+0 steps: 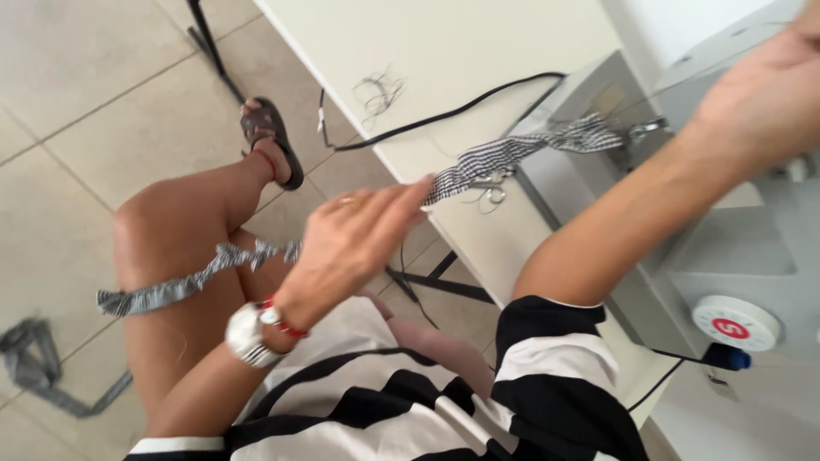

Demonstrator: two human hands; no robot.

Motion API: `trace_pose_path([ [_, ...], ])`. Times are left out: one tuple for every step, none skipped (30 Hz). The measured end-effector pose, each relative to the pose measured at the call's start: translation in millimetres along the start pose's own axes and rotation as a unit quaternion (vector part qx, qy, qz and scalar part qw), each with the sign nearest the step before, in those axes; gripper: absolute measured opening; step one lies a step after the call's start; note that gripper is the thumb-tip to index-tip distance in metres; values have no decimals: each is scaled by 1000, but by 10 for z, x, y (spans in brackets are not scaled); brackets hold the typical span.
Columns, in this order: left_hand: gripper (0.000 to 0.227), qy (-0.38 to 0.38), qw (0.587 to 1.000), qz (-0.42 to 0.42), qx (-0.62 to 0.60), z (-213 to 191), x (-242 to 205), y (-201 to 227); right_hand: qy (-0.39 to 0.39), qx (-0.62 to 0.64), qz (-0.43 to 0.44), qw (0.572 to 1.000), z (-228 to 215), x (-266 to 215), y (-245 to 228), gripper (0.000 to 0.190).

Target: Gathering a strip of checkered fabric by pulling a thread and trimming excess with scissors

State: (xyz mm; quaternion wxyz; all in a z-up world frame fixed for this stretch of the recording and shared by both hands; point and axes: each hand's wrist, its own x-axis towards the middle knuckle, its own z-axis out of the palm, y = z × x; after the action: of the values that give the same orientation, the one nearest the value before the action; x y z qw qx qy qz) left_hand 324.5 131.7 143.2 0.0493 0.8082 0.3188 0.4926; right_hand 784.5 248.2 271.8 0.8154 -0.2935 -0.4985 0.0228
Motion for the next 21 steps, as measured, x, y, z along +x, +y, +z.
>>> trace_pose_path([
  [33, -22, 999, 25, 23, 23, 135, 59, 2, 2, -7, 1000, 271, -65, -167, 47],
  [42, -43, 997, 49, 47, 49, 272, 110, 3, 4, -15, 1000, 564, -155, -347, 47],
  [42, -38, 997, 55, 46, 115, 358, 127, 3, 5, -23, 1000, 841, -219, -516, 47],
  [37, -10, 992, 75, 103, 179, 440, 147, -6, 42, -34, 999, 1104, -297, -693, 55],
  [32, 20, 982, 94, 160, 247, 523, 169, -15, 79, -45, 996, 1365, -377, -864, 64],
  [32, 23, 982, 100, 158, 221, 543, 169, -14, 79, -52, 995, 1428, -383, -956, 64],
  [28, 25, 987, 99, 124, 201, 561, 167, -72, 42, -66, 994, 1489, -393, -1043, 57],
  [26, 26, 991, 97, 91, 178, 566, 159, -129, 6, -80, 988, 1549, -421, -1117, 51],
  [26, 28, 990, 103, 91, 203, 462, 113, -127, 6, -86, 988, 1525, -398, -1068, 51],
  [28, 27, 994, 85, 68, 215, 350, 59, -107, 0, -102, 989, 1497, -392, -1019, 32],
  [31, 26, 996, 67, 44, 230, 235, -1, -88, -7, -119, 989, 1468, -390, -965, 17],
  [31, 22, 996, 67, 45, 186, 171, -20, -85, -7, -116, 990, 1503, -452, -934, 17],
  [25, 23, 998, 57, 30, 142, 103, -41, -114, -25, -110, 987, 1540, -517, -903, 10],
  [19, 21, 998, 49, 12, 85, 39, -69, -141, -45, -103, 984, 1572, -589, -881, 22],
  [19, 15, 999, 50, 11, 48, 13, -72, -136, -48, -101, 984, 1608, -699, -855, 22],
  [20, 8, 1000, 11, 0, 23, 9, -89, -150, -18, -72, 986, 1663, -783, -822, 20],
  [21, 1, 1000, -29, -11, -15, 2, -105, -165, 13, -44, 985, 1727, -868, -798, 21],
  [21, 4, 1000, -29, -6, -4, 95, -86, -165, 19, -46, 985, 1867, -871, -948, 21],
  [31, 1, 999, -37, 2, 0, 187, -67, -188, -2, -23, 982, 2007, -878, -1105, 12],
  [43, -4, 999, -44, 5, 11, 280, -44, -208, -27, -1, 978, 2125, -887, -1276, 10],
  [43, -2, 999, -42, 5, 56, 370, -8, -207, -26, -4, 978, 2163, -894, -1328, 10],
])
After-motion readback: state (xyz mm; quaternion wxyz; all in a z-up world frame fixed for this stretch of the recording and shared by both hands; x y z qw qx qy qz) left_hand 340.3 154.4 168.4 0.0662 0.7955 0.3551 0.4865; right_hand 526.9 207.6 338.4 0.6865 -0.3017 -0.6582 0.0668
